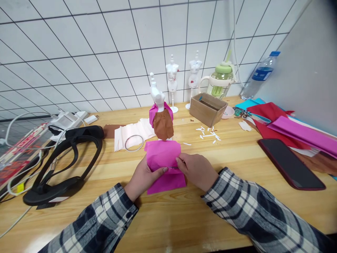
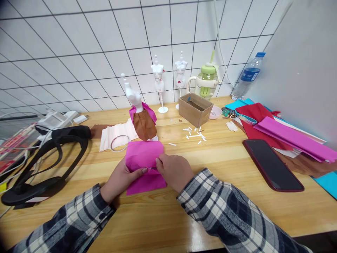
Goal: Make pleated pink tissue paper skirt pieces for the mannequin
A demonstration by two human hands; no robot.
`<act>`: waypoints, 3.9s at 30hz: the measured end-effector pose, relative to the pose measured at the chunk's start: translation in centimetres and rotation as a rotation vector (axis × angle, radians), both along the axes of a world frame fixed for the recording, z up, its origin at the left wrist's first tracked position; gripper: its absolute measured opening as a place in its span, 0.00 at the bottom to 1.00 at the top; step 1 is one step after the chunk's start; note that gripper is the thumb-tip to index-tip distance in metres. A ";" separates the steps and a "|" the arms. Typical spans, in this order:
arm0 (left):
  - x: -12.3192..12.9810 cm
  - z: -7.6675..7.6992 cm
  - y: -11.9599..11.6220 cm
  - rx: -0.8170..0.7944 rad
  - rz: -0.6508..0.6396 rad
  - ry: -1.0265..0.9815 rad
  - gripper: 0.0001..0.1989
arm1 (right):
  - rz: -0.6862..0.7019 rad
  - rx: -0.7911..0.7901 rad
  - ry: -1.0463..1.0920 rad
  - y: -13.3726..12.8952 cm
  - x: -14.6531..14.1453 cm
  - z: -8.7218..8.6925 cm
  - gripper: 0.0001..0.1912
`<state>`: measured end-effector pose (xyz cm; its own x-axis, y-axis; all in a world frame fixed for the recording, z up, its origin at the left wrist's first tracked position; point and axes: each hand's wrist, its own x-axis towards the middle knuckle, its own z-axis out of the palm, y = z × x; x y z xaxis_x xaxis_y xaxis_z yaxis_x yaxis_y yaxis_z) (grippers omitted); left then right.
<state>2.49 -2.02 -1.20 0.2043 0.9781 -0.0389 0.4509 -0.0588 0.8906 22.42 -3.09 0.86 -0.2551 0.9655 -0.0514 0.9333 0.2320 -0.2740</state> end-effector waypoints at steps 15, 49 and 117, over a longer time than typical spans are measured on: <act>0.1 0.1 0.0 -0.020 -0.003 0.004 0.25 | 0.019 -0.021 -0.002 -0.2 -0.6 0.3 0.18; 0.0 0.0 0.0 0.005 -0.032 0.018 0.23 | 0.040 -0.041 0.005 -0.3 -0.5 0.2 0.17; 0.0 -0.7 -0.3 -0.045 -0.198 -0.343 0.26 | 0.029 0.041 0.020 -0.2 -0.7 -0.5 0.18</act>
